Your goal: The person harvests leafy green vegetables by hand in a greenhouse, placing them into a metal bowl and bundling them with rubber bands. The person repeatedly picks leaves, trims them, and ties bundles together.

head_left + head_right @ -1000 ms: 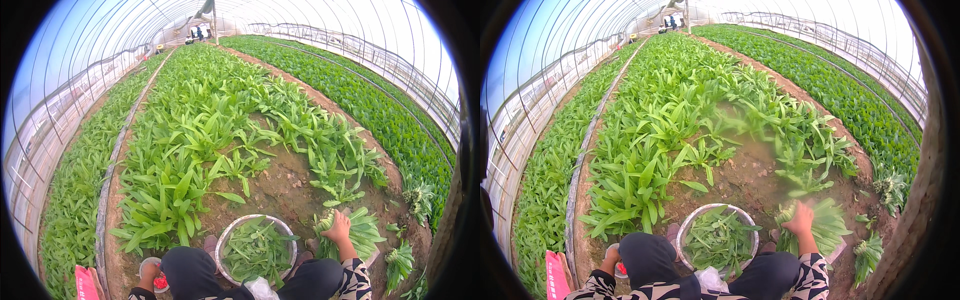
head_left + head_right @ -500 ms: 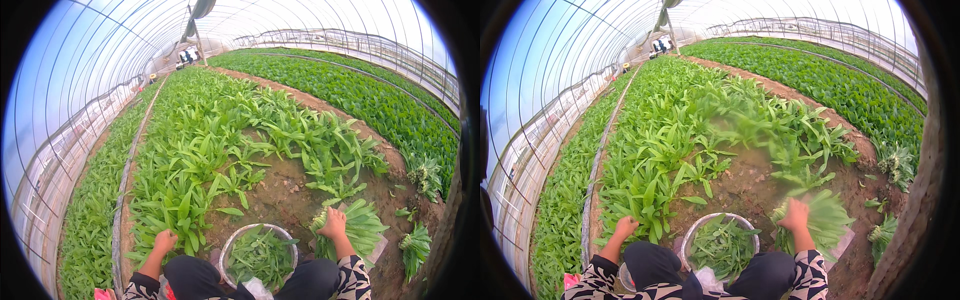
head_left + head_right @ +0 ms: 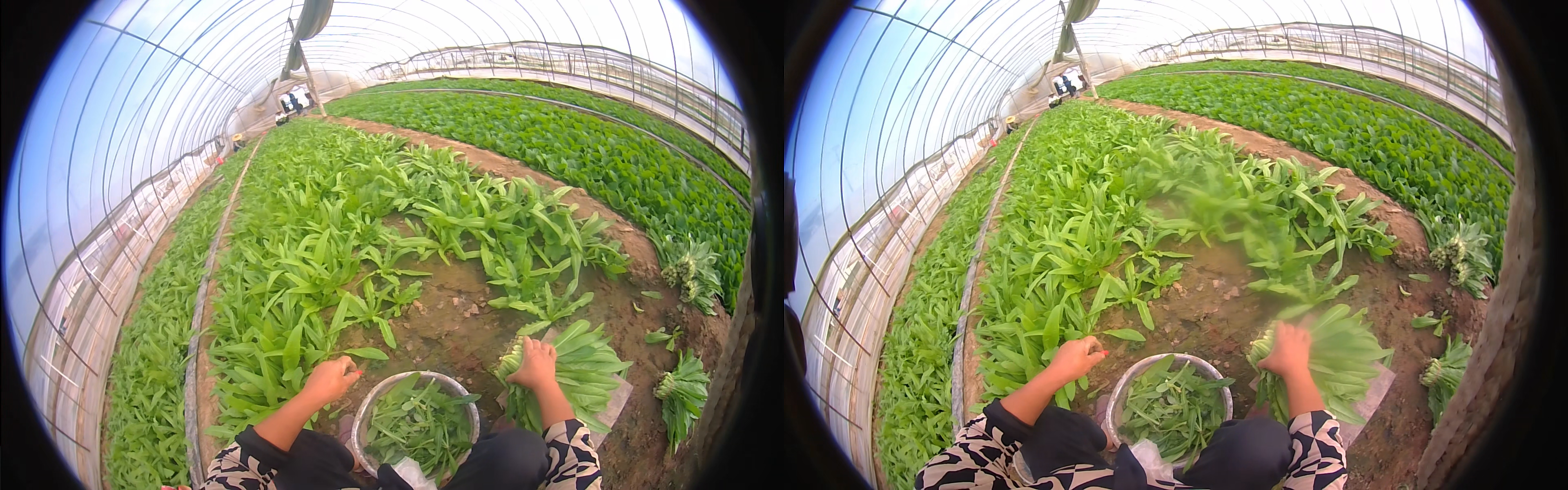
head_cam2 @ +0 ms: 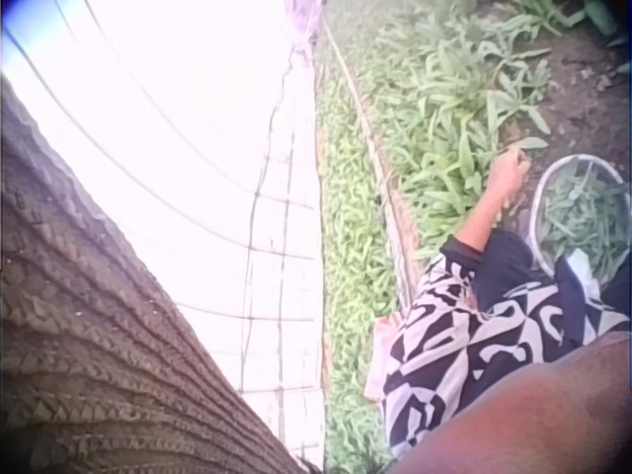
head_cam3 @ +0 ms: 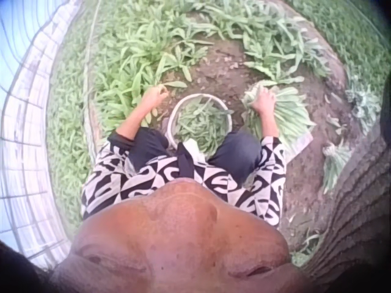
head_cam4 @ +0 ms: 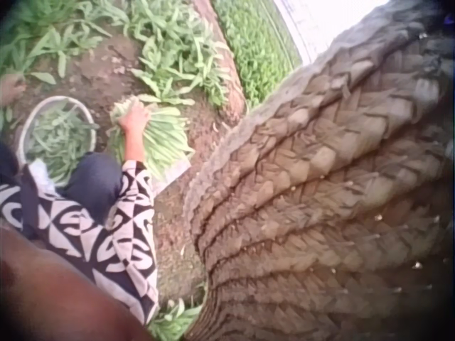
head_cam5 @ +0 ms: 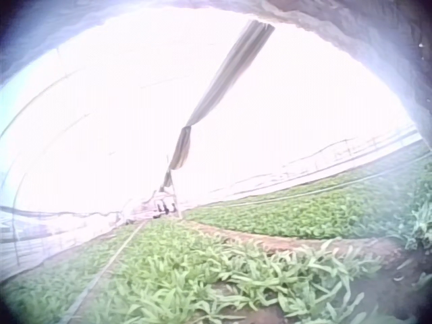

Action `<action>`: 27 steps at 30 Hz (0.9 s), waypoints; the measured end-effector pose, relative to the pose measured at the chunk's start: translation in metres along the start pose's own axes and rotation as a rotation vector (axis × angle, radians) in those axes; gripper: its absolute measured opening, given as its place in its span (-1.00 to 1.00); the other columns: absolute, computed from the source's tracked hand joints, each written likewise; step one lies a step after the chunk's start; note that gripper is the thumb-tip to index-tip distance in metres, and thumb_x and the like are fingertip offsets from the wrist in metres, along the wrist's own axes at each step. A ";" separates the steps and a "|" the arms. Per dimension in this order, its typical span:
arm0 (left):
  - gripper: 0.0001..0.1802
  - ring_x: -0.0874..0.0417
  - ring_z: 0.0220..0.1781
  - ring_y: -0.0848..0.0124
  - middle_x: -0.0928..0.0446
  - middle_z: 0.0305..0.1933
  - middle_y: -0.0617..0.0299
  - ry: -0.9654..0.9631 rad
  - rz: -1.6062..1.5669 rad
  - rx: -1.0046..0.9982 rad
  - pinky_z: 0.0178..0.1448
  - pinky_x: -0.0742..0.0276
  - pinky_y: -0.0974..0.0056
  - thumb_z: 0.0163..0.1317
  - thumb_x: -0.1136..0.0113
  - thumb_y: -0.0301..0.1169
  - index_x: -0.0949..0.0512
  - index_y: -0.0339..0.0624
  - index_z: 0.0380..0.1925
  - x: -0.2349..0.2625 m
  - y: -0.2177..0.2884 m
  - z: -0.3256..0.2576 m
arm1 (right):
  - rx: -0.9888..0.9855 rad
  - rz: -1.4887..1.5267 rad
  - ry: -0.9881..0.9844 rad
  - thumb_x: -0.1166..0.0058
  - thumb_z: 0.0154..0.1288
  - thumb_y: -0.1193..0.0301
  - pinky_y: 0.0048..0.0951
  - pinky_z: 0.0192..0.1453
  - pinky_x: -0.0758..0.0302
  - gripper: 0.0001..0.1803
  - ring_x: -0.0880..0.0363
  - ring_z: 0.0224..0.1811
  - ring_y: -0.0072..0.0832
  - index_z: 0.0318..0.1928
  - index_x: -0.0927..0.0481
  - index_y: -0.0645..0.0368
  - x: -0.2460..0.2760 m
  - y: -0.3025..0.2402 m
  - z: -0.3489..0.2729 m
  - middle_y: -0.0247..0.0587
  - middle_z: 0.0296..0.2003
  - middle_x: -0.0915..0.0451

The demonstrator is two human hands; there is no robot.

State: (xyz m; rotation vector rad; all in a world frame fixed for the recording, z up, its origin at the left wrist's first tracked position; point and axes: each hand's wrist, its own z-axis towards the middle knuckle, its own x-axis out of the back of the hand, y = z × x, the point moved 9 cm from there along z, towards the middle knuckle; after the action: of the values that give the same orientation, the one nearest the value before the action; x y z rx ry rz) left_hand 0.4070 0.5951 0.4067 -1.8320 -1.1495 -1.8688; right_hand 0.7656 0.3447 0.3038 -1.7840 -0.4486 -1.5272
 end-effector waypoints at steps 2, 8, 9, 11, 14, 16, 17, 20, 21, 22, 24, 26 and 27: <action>-0.63 -0.62 -0.32 -0.06 -0.59 -0.46 -0.08 -0.047 -0.003 -0.020 -0.19 -0.48 -0.03 0.25 -0.18 -0.09 -0.56 -0.17 -0.18 -0.009 0.010 0.007 | -0.001 0.003 0.004 -0.51 -0.45 0.06 -0.13 0.45 -0.13 0.18 -0.35 0.25 -0.12 0.31 -0.30 0.17 -0.002 0.000 0.002 -0.11 0.13 -0.47; -0.64 -0.63 -0.36 0.03 -0.60 -0.45 -0.04 -0.041 -0.026 -0.153 -0.26 -0.48 0.05 0.23 -0.23 -0.09 -0.58 -0.17 -0.23 -0.038 0.033 0.045 | 0.050 -0.033 0.058 -0.52 -0.38 0.01 -0.12 0.31 -0.28 0.01 -0.41 0.18 -0.11 0.15 -0.37 0.14 0.008 -0.003 0.012 -0.08 0.04 -0.50; -0.64 -0.62 -0.36 0.02 -0.60 -0.45 -0.05 -0.044 -0.043 -0.166 -0.25 -0.48 0.04 0.23 -0.23 -0.09 -0.58 -0.18 -0.24 -0.040 0.040 0.054 | 0.049 -0.029 0.048 -0.52 -0.38 0.01 -0.12 0.31 -0.29 0.02 -0.41 0.18 -0.11 0.16 -0.36 0.14 0.012 -0.003 0.018 -0.08 0.04 -0.50; -0.62 -0.62 -0.33 -0.01 -0.60 -0.44 -0.06 -0.099 -0.071 -0.163 -0.22 -0.48 0.02 0.23 -0.22 -0.08 -0.57 -0.20 -0.25 -0.061 0.052 0.072 | 0.027 -0.038 0.011 -0.52 -0.39 0.02 -0.11 0.29 -0.32 0.05 -0.43 0.17 -0.10 0.19 -0.35 0.15 0.010 0.007 0.023 -0.06 0.05 -0.51; -0.61 -0.63 -0.29 -0.01 -0.61 -0.43 -0.05 -0.207 -0.109 -0.119 -0.20 -0.47 0.00 0.23 -0.22 -0.09 -0.55 -0.23 -0.24 -0.091 0.071 0.096 | 0.010 -0.015 -0.043 -0.51 -0.38 0.02 -0.12 0.35 -0.26 0.05 -0.41 0.20 -0.10 0.20 -0.35 0.16 -0.006 0.014 0.042 -0.05 0.08 -0.50; -0.63 -0.64 -0.34 0.09 -0.60 -0.45 -0.01 -0.274 -0.239 -0.091 -0.26 -0.46 0.06 0.22 -0.23 -0.12 -0.57 -0.24 -0.25 -0.113 0.086 0.118 | -0.016 -0.016 -0.084 -0.50 -0.37 0.02 -0.13 0.39 -0.22 0.06 -0.40 0.21 -0.09 0.22 -0.35 0.15 -0.006 0.020 0.051 -0.06 0.09 -0.49; -0.64 -0.64 -0.37 0.14 -0.60 -0.46 0.01 -0.321 -0.322 -0.052 -0.28 -0.46 0.10 0.22 -0.24 -0.14 -0.57 -0.25 -0.26 -0.128 0.090 0.128 | -0.019 -0.010 -0.095 -0.49 -0.37 0.02 -0.13 0.40 -0.21 0.07 -0.40 0.21 -0.09 0.24 -0.35 0.15 -0.007 0.021 0.054 -0.06 0.10 -0.49; -0.76 -0.57 -0.49 0.49 -0.58 -0.51 0.19 -0.280 -0.346 -0.158 -0.35 -0.46 0.32 0.21 -0.23 -0.31 -0.59 -0.27 -0.25 -0.148 0.130 0.174 | 0.001 0.015 -0.142 -0.49 -0.35 0.04 -0.12 0.38 -0.22 0.09 -0.39 0.22 -0.09 0.28 -0.32 0.15 -0.007 0.024 0.058 -0.06 0.10 -0.49; -0.75 -0.57 -0.47 0.50 -0.59 -0.48 0.21 -0.273 -0.393 -0.180 -0.35 -0.46 0.32 0.21 -0.23 -0.31 -0.59 -0.28 -0.24 -0.157 0.143 0.191 | 0.004 0.029 -0.141 -0.50 -0.35 0.04 -0.13 0.38 -0.22 0.10 -0.39 0.22 -0.09 0.28 -0.32 0.16 -0.006 0.024 0.058 -0.06 0.09 -0.49; -0.75 -0.56 -0.45 0.52 -0.59 -0.45 0.22 -0.260 -0.442 -0.199 -0.35 -0.45 0.32 0.21 -0.24 -0.32 -0.59 -0.28 -0.23 -0.163 0.158 0.206 | 0.014 0.042 -0.140 -0.50 -0.35 0.04 -0.13 0.37 -0.23 0.10 -0.40 0.23 -0.10 0.28 -0.32 0.16 -0.005 0.022 0.058 -0.07 0.09 -0.50; -0.78 -0.55 -0.35 0.54 -0.62 -0.32 0.26 -0.278 -0.681 -0.162 -0.26 -0.45 0.36 0.25 -0.22 -0.34 -0.59 -0.25 -0.19 -0.191 0.186 0.237 | 0.029 0.052 -0.132 -0.50 -0.35 0.05 -0.14 0.36 -0.24 0.10 -0.40 0.22 -0.11 0.28 -0.31 0.16 -0.008 0.022 0.059 -0.07 0.08 -0.50; -0.79 -0.56 -0.28 0.53 -0.62 -0.25 0.29 -0.366 -0.921 -0.127 -0.19 -0.45 0.37 0.28 -0.20 -0.37 -0.58 -0.25 -0.17 -0.236 0.220 0.259 | 0.023 0.031 -0.135 -0.50 -0.35 0.06 -0.14 0.36 -0.23 0.10 -0.40 0.22 -0.11 0.28 -0.31 0.16 -0.007 0.023 0.059 -0.07 0.08 -0.50; -0.80 -0.56 -0.25 0.53 -0.62 -0.21 0.30 -0.406 -1.035 -0.101 -0.15 -0.45 0.38 0.29 -0.19 -0.38 -0.58 -0.25 -0.16 -0.254 0.229 0.266 | 0.026 0.025 -0.136 -0.50 -0.36 0.06 -0.15 0.36 -0.23 0.10 -0.40 0.22 -0.11 0.28 -0.31 0.16 -0.008 0.021 0.059 -0.07 0.09 -0.50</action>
State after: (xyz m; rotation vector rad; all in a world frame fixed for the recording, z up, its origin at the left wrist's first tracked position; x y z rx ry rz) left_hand 0.7921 0.5510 0.2143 -1.8734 -2.5496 -2.0356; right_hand 0.8191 0.3745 0.2886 -1.8740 -0.5080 -1.3819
